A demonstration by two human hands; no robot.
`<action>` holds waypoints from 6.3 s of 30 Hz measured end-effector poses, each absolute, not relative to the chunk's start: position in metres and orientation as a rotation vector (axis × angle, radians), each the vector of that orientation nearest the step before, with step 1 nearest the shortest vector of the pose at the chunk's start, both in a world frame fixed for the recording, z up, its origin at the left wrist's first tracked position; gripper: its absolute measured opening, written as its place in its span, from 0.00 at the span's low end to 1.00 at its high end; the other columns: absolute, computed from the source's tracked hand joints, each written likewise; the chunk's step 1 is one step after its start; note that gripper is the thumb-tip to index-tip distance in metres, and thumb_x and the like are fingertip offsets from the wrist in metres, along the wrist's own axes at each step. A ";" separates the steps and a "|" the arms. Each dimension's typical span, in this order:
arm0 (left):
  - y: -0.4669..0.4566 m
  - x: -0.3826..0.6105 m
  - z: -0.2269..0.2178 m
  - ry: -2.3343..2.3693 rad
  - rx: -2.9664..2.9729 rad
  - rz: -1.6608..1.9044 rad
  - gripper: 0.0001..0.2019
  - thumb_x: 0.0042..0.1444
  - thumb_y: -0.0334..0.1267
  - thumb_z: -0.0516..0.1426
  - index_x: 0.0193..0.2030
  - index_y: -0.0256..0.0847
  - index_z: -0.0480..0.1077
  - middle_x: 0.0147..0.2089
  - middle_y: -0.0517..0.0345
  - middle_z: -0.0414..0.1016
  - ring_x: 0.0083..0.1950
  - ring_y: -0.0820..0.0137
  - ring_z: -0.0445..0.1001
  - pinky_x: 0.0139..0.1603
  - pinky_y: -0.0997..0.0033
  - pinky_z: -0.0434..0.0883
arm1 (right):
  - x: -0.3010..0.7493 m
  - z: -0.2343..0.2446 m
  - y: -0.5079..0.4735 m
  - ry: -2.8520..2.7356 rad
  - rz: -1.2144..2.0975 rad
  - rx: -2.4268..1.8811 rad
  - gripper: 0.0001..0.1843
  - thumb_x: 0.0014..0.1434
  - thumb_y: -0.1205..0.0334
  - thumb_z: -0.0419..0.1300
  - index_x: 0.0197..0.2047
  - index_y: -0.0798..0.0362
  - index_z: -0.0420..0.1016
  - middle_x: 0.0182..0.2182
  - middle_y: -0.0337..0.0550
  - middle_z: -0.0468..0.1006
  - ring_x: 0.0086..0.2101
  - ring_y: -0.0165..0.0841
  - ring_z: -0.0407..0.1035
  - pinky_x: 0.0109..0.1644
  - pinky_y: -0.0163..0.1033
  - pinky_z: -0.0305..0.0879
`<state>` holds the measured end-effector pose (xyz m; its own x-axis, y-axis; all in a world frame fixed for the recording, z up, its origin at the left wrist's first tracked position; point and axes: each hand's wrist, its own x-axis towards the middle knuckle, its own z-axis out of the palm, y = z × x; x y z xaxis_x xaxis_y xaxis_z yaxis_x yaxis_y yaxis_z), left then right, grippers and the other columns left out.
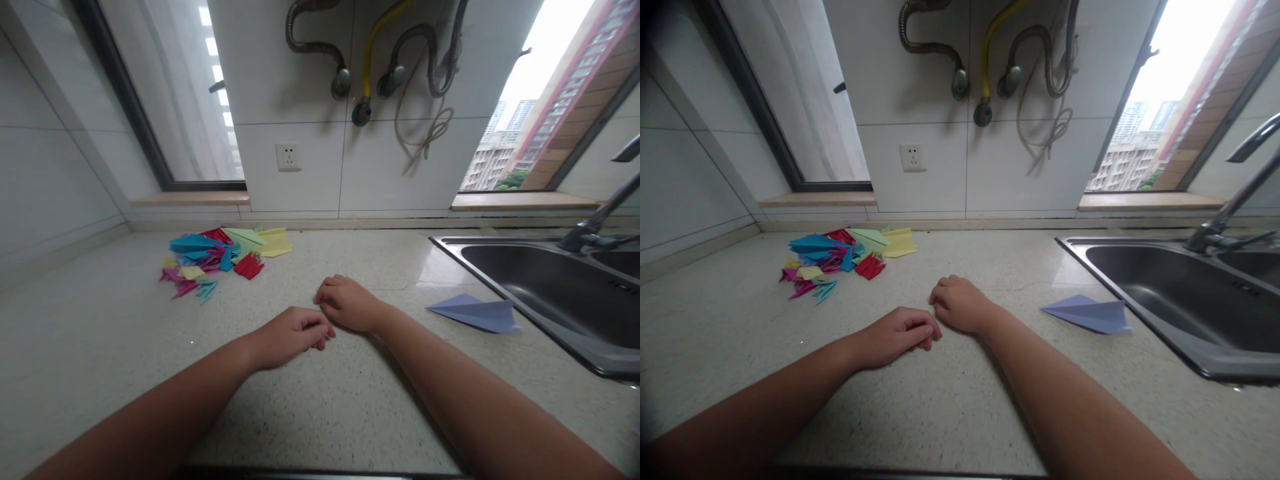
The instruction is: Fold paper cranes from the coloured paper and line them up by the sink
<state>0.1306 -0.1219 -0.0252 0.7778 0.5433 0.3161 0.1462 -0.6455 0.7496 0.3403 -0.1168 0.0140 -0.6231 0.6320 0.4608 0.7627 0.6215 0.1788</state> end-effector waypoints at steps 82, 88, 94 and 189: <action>-0.127 0.130 -0.027 0.507 2.351 0.731 0.14 0.65 0.41 0.52 0.44 0.35 0.76 0.36 0.58 0.76 0.38 0.74 0.72 0.40 0.75 0.65 | 0.338 0.016 -0.121 -2.541 -0.497 -1.161 0.13 0.62 0.60 0.55 0.46 0.53 0.76 0.43 0.44 0.72 0.45 0.35 0.63 0.52 0.40 0.57; -0.123 0.128 -0.027 0.458 2.375 0.750 0.14 0.66 0.41 0.51 0.45 0.36 0.76 0.36 0.58 0.76 0.37 0.75 0.72 0.40 0.75 0.66 | 0.337 0.016 -0.120 -2.544 -0.491 -1.156 0.12 0.61 0.60 0.56 0.46 0.53 0.76 0.42 0.44 0.72 0.44 0.35 0.63 0.51 0.40 0.57; -0.085 0.094 -0.005 0.720 2.815 1.332 0.11 0.66 0.38 0.51 0.42 0.38 0.74 0.42 0.58 0.74 0.46 0.71 0.69 0.50 0.69 0.63 | 0.339 0.016 -0.120 -2.538 -0.478 -1.165 0.13 0.60 0.61 0.56 0.47 0.52 0.76 0.43 0.44 0.72 0.45 0.35 0.63 0.52 0.41 0.57; -0.081 0.112 -0.025 0.377 2.042 1.565 0.09 0.61 0.36 0.59 0.47 0.39 0.72 0.46 0.55 0.73 0.49 0.69 0.72 0.49 0.68 0.70 | 0.307 0.015 -0.138 -2.031 -0.499 -0.677 0.13 0.58 0.67 0.62 0.47 0.54 0.67 0.39 0.41 0.73 0.40 0.28 0.67 0.45 0.35 0.66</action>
<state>0.1123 -0.0813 -0.0250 0.2881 0.5213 0.8033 -0.0985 -0.8182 0.5664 0.3073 -0.1379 0.0151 -0.4369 0.2681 0.8586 0.6353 0.7677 0.0835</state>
